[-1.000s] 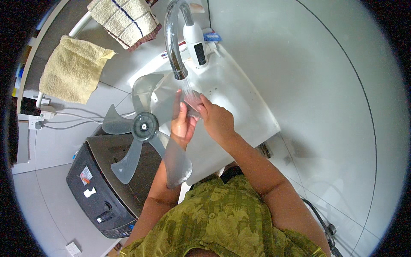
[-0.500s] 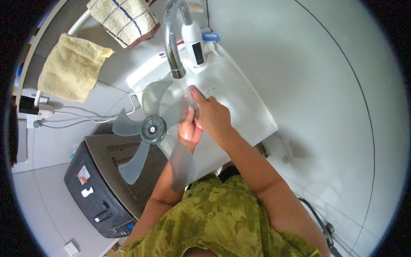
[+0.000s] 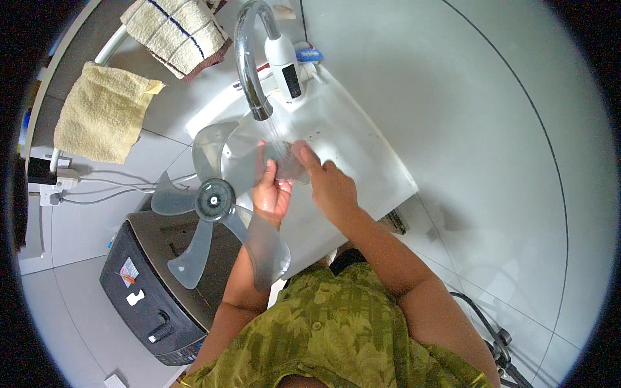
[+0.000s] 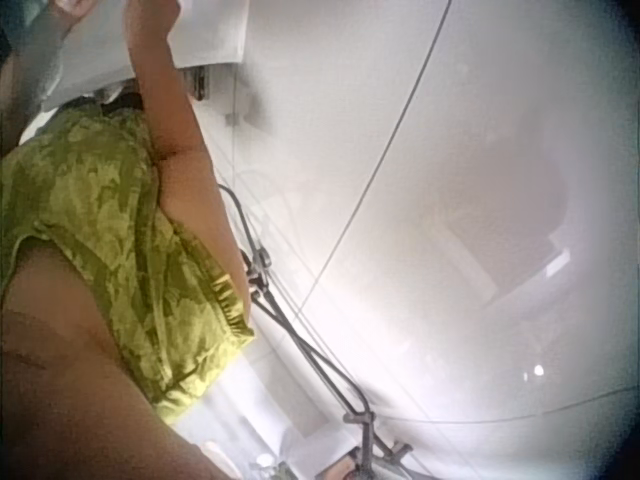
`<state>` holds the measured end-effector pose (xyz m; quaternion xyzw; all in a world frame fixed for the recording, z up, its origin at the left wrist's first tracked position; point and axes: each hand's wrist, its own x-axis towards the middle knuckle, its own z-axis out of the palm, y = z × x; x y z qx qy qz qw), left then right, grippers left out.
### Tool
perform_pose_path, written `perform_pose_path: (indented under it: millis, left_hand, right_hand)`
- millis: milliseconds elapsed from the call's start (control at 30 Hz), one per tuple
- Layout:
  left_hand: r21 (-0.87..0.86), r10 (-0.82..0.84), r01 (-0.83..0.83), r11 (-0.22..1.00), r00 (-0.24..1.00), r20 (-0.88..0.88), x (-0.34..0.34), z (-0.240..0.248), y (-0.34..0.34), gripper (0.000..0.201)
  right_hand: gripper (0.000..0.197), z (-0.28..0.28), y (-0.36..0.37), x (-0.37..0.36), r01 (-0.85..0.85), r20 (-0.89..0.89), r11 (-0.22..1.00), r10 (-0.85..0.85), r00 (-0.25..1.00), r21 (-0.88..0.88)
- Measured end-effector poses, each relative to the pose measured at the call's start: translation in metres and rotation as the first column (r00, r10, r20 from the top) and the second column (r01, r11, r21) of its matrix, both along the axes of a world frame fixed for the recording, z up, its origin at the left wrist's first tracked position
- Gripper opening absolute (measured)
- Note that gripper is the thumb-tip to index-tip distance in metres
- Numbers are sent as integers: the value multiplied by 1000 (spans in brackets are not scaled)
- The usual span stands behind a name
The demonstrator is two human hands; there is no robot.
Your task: The person scrubs a detached fan blade assembly under running water using a brush and a pink sponge. They rotate the fan to clean each blade and the central hub, then rinse the cleaning tools and the fan before the clip ends.
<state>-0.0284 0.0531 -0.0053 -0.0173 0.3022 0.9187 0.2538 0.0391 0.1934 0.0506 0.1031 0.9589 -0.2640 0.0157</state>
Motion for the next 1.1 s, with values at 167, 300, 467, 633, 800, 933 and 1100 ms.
perform_pose_path:
  millis: [167,300,467,633,800,933,1100]
  left_hand:
    - [-19,9,-9,1000,1000,-10,6,12,7,52]
    - [-6,1,-1,1000,1000,22,8,9,14,51]
    - [-17,24,-23,1000,999,23,3,11,0,51]
    - [16,-13,12,1000,999,32,9,13,11,51]
    - [-30,8,-7,1000,999,33,1,6,5,51]
    - [-49,90,-86,995,993,81,-7,5,-4,50]
    - [1,-3,3,1000,994,107,-5,-6,6,51]
  right_hand:
    - [51,-2,-10,21,-54,-15,999,54,998,5]
    - [47,13,-6,-16,45,-93,999,-48,995,-28]
    - [51,-1,-11,24,-33,10,997,34,999,-69]
    - [45,-2,-4,-6,35,-56,999,-36,998,-19]
    - [46,-6,-3,-9,9,-45,1000,-10,999,-16]
    - [46,-16,-12,44,-73,77,997,74,994,-6]
    - [46,-18,5,11,44,-22,998,-43,999,35]
